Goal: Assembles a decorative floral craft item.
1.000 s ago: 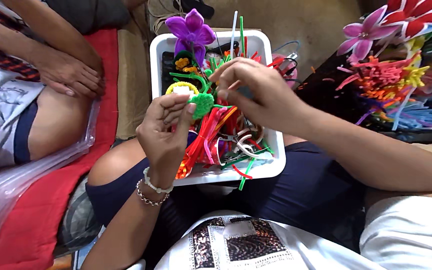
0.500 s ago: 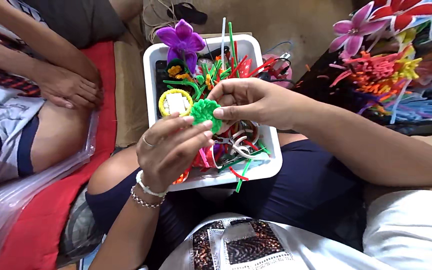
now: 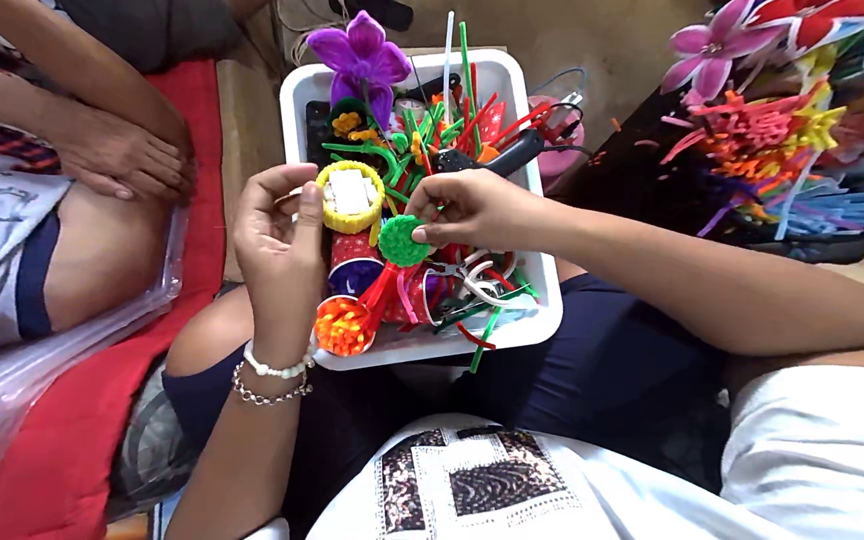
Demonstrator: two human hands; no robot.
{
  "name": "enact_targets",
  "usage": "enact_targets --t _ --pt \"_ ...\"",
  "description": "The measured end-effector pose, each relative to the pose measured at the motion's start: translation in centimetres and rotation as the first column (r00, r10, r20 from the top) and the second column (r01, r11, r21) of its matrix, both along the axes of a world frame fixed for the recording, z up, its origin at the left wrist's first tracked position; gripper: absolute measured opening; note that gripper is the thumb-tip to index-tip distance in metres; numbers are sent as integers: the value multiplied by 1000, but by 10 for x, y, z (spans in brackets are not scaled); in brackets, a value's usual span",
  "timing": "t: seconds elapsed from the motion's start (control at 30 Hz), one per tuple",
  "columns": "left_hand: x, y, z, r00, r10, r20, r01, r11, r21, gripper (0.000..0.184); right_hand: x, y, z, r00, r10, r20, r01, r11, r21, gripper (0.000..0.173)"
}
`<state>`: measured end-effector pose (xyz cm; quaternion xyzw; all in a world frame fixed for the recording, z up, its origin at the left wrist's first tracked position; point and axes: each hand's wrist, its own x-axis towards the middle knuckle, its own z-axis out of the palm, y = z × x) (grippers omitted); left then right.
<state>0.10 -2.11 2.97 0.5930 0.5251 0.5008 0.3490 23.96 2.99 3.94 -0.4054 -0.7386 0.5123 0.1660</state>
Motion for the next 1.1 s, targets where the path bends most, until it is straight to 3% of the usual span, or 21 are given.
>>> enact_targets --t 0.1,0.27,0.57,0.83,0.97,1.1 --pt "3 -1 0 973 -137 -185 147 988 40 26 -1 0 1 998 -20 -60 22 999 39 18" --pt "5 -4 -1 946 -272 -174 273 962 -18 28 -2 -3 4 987 -24 -159 43 992 118 23" --pt "4 -7 4 965 -262 -13 258 957 -129 19 0 -4 12 976 -30 -217 37 999 30 18" --pt "3 -5 4 970 -240 -30 235 964 -127 19 2 -3 13 977 -14 -214 17 1000 12 17" --pt "-4 1 -1 901 -335 -275 306 941 -146 16 13 11 13 990 -40 -138 73 968 239 16" --pt "-11 4 -10 803 -379 -459 336 925 -176 14 42 34 16 974 -224 20 179 826 534 18"
